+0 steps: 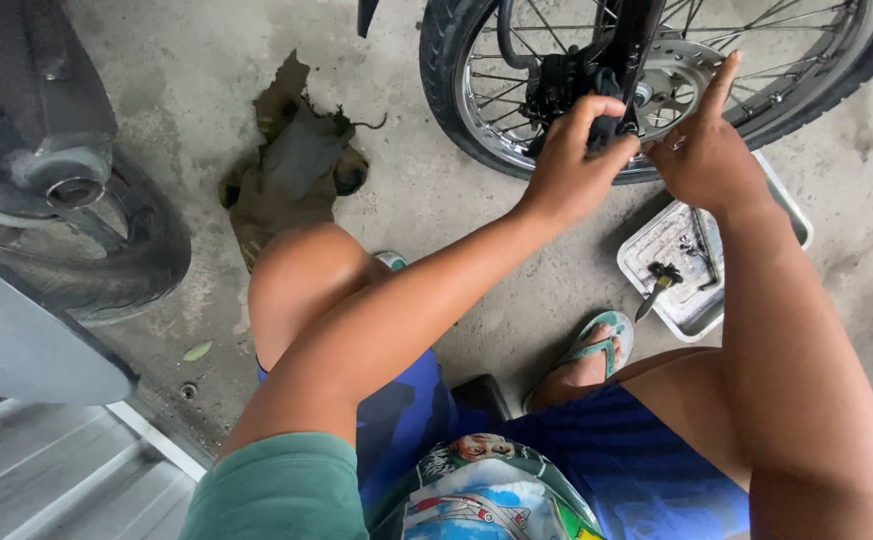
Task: The person cleans the front wheel of a motorcycle, specifically focusing on the brake caliper and disc brake area. They use a black cloth to wipe the components while occasionally rotating the wheel to access different sections.
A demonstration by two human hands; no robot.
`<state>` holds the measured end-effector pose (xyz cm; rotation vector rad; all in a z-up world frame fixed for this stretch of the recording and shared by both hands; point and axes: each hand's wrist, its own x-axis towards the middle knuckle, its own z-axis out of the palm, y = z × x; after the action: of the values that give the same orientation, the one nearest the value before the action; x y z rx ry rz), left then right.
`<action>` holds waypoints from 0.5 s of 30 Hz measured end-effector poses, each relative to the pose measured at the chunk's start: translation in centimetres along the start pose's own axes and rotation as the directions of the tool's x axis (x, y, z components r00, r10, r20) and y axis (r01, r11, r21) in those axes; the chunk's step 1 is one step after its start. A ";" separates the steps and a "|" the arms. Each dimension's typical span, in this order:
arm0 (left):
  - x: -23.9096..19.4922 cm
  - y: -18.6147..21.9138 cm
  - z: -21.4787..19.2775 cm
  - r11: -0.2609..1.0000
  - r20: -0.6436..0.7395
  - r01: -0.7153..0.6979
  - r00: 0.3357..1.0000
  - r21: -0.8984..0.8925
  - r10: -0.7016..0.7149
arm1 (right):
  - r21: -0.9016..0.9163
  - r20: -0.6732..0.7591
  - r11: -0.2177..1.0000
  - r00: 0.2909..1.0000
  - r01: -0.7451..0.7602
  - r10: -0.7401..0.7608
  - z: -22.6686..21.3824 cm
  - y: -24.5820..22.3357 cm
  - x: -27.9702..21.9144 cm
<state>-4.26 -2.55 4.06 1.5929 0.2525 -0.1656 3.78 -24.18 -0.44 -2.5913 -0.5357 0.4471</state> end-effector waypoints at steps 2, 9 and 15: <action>0.2 -0.2 0.2 1.000 0.000 -0.019 1.000 0.002 0.019 | 0.012 0.015 0.999 0.999 -0.031 0.031 -0.4 -1.2 -0.1; 2.0 1.0 -0.4 0.994 -0.106 -0.108 0.988 0.035 0.111 | 0.020 0.022 0.999 0.999 -0.039 0.038 -0.8 -1.8 -0.2; 3.5 -0.2 -0.7 0.973 -0.012 -0.162 0.987 -0.162 0.162 | 0.036 0.020 0.998 0.998 -0.052 0.052 -0.7 -1.7 -0.3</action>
<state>-0.99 -1.69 2.94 1.4441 0.1304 -0.0184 3.27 -23.15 1.04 -2.5736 -0.4636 0.4949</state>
